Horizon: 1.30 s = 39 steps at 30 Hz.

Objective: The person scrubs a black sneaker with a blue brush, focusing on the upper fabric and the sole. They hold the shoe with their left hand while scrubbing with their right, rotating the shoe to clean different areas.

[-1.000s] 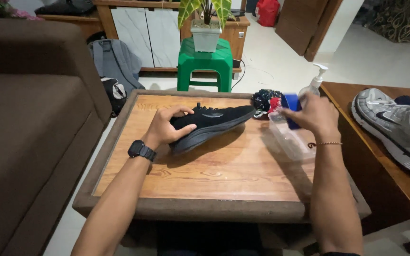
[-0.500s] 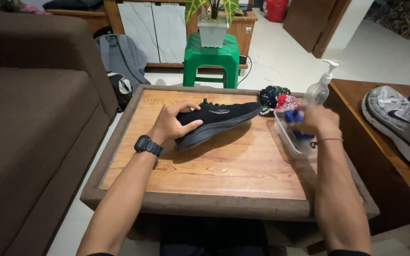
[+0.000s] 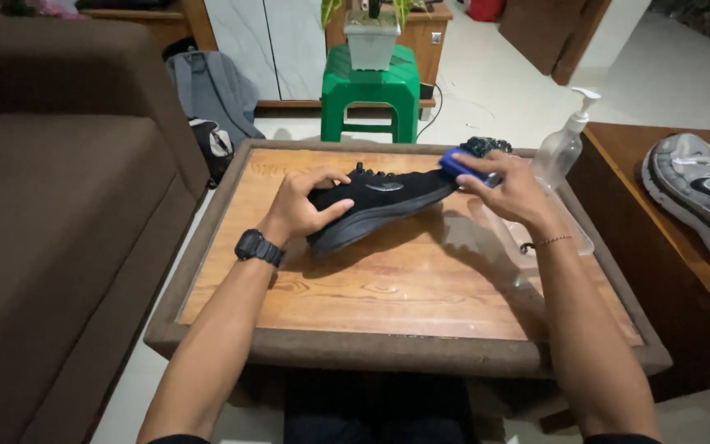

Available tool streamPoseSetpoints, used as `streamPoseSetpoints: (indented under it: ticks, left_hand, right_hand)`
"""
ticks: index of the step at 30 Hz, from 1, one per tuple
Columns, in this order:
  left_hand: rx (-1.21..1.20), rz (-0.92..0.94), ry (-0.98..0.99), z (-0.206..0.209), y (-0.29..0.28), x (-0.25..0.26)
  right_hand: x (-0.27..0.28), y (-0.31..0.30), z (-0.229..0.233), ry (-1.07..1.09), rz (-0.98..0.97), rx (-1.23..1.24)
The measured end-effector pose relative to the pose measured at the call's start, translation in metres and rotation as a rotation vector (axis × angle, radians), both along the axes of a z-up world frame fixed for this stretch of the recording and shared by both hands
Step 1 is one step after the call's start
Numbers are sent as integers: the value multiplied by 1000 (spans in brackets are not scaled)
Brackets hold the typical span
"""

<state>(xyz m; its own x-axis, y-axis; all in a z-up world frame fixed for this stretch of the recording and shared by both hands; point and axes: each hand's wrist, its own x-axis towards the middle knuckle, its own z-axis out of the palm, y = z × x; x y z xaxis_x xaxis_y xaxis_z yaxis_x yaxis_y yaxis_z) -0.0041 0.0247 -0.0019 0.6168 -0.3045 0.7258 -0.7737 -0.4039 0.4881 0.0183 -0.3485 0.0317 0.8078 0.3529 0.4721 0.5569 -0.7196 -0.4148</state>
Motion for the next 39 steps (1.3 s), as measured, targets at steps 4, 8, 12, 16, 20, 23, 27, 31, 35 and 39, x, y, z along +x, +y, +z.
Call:
streamPoseSetpoints:
  ticks: [4,8,12,16,20,23,27,31,35,39]
  left_hand:
    - [-9,6,-5,-1,1,1]
    - [-4,18,3,-6,4,4]
    - [-2,20,-1,-5,3,4]
    - [-11,8,-11,-2,2,5]
    - [-13,26,0,-5,3,4]
    - [-9,21,-4,-3,3,4]
    - [-12,18,-9,0,2,4]
    - [-15,22,2,-7,4,7]
    - [-19,25,-11,-3,4,7]
    - [-12,31,2,-1,3,1]
  right_hand:
    - [-11,5,7,82,-9,53]
    - [-9,7,3,232,-46,134]
    - [-15,9,10,238,-5,205]
    - [5,-10,-4,174,-85,147]
    - [-10,-2,9,280,-58,196]
    - [-2,-10,5,271,-93,189]
    - [4,-15,6,359,-22,259]
    - [2,-13,6,363,-14,253]
    - [6,-14,5,341,-8,211]
    - [10,-18,0,372,17,232]
